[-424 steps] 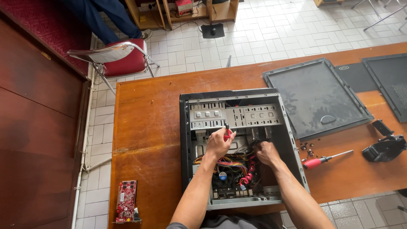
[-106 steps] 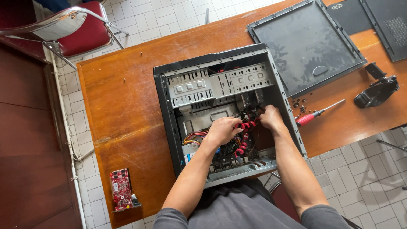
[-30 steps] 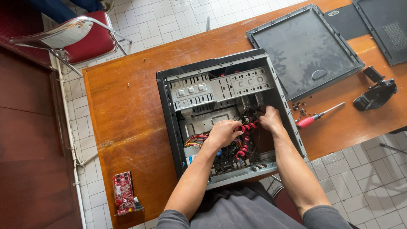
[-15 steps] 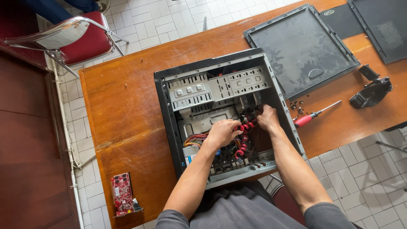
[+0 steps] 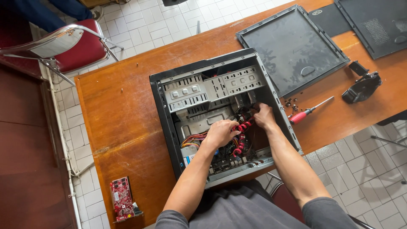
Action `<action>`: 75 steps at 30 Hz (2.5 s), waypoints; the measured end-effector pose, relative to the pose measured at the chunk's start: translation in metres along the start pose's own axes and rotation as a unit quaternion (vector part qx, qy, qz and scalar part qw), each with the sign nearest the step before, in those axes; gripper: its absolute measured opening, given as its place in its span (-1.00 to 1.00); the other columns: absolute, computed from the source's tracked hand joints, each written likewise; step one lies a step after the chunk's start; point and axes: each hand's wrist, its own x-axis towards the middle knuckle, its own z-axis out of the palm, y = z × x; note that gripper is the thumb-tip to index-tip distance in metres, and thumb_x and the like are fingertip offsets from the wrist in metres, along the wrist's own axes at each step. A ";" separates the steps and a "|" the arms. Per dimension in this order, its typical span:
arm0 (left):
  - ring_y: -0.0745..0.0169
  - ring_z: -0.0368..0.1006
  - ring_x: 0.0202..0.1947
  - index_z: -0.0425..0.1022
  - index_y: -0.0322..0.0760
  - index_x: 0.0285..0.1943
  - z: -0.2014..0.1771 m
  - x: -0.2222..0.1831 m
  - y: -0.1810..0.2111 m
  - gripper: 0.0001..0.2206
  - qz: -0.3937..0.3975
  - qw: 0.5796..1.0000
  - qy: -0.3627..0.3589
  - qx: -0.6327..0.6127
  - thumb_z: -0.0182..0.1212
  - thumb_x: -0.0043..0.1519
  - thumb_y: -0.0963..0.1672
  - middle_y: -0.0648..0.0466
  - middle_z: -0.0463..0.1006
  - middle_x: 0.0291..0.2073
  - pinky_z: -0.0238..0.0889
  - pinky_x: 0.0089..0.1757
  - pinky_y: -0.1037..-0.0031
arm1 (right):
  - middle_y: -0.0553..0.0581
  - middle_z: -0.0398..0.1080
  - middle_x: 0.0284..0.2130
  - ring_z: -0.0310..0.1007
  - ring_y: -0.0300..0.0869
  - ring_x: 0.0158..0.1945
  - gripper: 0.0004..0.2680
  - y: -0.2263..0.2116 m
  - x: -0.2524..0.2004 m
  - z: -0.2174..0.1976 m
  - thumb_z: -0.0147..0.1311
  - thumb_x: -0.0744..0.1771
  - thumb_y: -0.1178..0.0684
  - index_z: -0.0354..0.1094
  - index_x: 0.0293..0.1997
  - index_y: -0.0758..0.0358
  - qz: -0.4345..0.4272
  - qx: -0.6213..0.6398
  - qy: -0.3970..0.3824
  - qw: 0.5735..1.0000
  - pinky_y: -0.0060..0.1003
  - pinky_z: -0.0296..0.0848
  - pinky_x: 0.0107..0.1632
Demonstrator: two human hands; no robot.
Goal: Organizing and connecting power and data cables inside a desktop computer case during assembly or repair.
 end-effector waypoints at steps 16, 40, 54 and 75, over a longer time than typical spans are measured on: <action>-0.02 0.60 -0.07 0.55 0.07 0.11 -0.008 -0.003 0.000 -0.74 -0.011 1.000 0.013 -0.005 0.22 0.27 0.02 0.12 0.64 -0.18 0.49 -0.07 0.18 | 0.30 0.59 -0.27 0.60 0.15 -0.12 -0.80 0.018 0.011 0.001 0.25 0.32 0.01 0.56 -0.01 0.22 0.021 0.006 0.004 1.000 0.00 0.60 -0.11; -0.07 0.56 -0.08 0.59 -0.23 0.11 -0.054 0.002 0.010 -0.71 -0.026 0.999 0.005 -0.040 0.32 0.27 -0.05 -0.05 0.66 -0.08 0.41 -0.07 0.09 | 0.46 0.56 -0.28 0.52 0.37 -0.12 -0.81 -0.014 -0.004 -0.001 -0.11 0.21 0.23 0.40 -0.19 0.33 0.029 -0.083 -0.021 0.996 0.01 0.47 -0.12; -0.19 0.61 -0.13 0.62 0.00 -0.01 -0.026 0.015 -0.016 -0.78 -0.021 0.997 0.051 -0.052 0.33 0.17 -0.04 -0.03 0.69 -0.24 0.51 -0.12 0.02 | 0.52 0.57 -0.49 0.68 0.12 -0.37 -0.79 -0.067 -0.015 -0.044 0.02 0.28 0.24 0.57 -0.15 0.58 0.045 -0.081 -0.155 0.984 -0.03 0.62 -0.16; -0.04 0.59 -0.12 0.54 0.09 0.05 -0.007 0.018 -0.022 -0.76 -0.027 0.999 0.013 -0.013 0.27 0.22 0.01 0.11 0.64 -0.26 0.51 -0.11 0.13 | 0.66 0.51 -0.41 0.58 0.39 -0.20 -0.82 -0.047 -0.002 -0.047 0.08 0.22 0.26 0.50 -0.27 0.69 -0.011 -0.194 -0.159 0.968 0.20 0.55 -0.21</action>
